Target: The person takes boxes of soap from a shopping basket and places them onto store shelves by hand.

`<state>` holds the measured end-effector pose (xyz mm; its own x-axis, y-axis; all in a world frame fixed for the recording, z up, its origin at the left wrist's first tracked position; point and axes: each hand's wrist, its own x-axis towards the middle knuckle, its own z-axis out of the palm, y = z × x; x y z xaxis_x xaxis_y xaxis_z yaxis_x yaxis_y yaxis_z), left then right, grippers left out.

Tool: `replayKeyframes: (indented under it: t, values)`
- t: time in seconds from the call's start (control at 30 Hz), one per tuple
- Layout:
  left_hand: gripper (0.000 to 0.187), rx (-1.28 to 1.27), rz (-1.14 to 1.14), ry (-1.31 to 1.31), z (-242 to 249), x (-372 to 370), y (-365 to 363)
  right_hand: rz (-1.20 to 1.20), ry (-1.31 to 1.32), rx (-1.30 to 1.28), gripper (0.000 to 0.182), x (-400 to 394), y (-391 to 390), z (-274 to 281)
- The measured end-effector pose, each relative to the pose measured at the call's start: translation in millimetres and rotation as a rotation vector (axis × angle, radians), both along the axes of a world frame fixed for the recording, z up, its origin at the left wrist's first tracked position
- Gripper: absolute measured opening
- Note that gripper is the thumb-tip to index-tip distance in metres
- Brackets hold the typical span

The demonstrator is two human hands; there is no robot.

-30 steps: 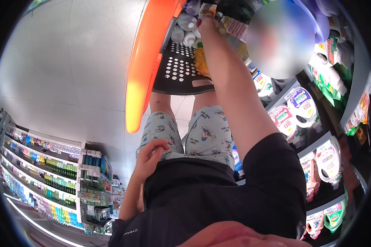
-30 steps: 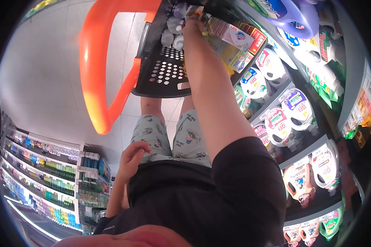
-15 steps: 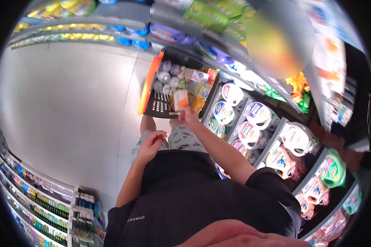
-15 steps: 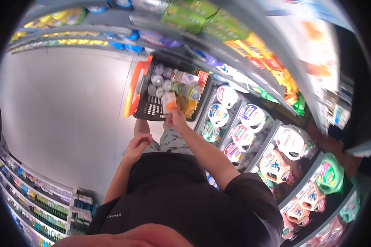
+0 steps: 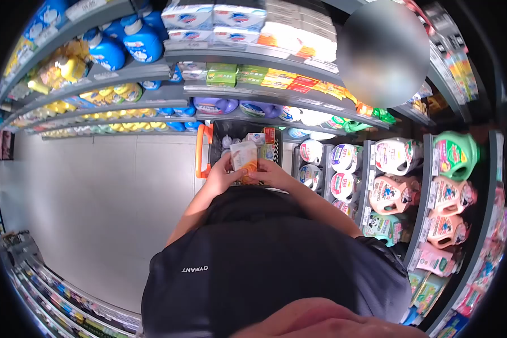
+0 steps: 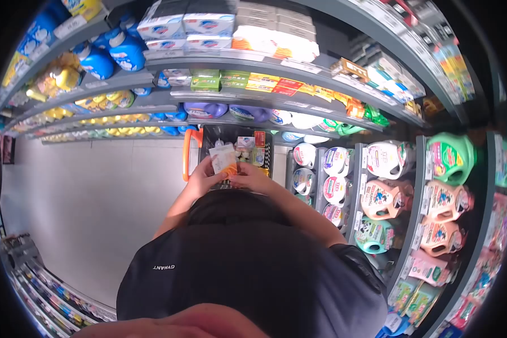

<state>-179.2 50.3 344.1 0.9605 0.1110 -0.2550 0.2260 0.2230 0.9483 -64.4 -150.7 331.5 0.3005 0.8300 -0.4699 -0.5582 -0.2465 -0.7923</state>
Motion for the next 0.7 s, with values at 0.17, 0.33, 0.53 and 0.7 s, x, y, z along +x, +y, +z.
replayKeyframes:
  t: [0.17, 0.33, 0.53, 0.7]
  values:
    - [0.048, 0.755, -0.263, -0.143, 57.8, 25.0, -0.6, -0.196, -0.67, -0.104, 0.072, 13.4, -28.2, 42.0]
    - [0.047, 0.859, -0.36, -0.126, 80.9, 39.7, -18.3, -0.094, -0.973, -0.073, 0.053, 28.1, -52.7, 76.0]
    - [0.044, 0.977, -0.374, -0.218, 103.3, 52.8, -33.2, -0.064, -0.947, -0.088, 0.042, 39.7, -60.8, 104.4]
    - [0.053, 0.955, -0.024, -0.336, 131.9, 65.7, -38.3, -0.275, -0.953, 0.187, 0.04, 69.4, -59.9, 123.2]
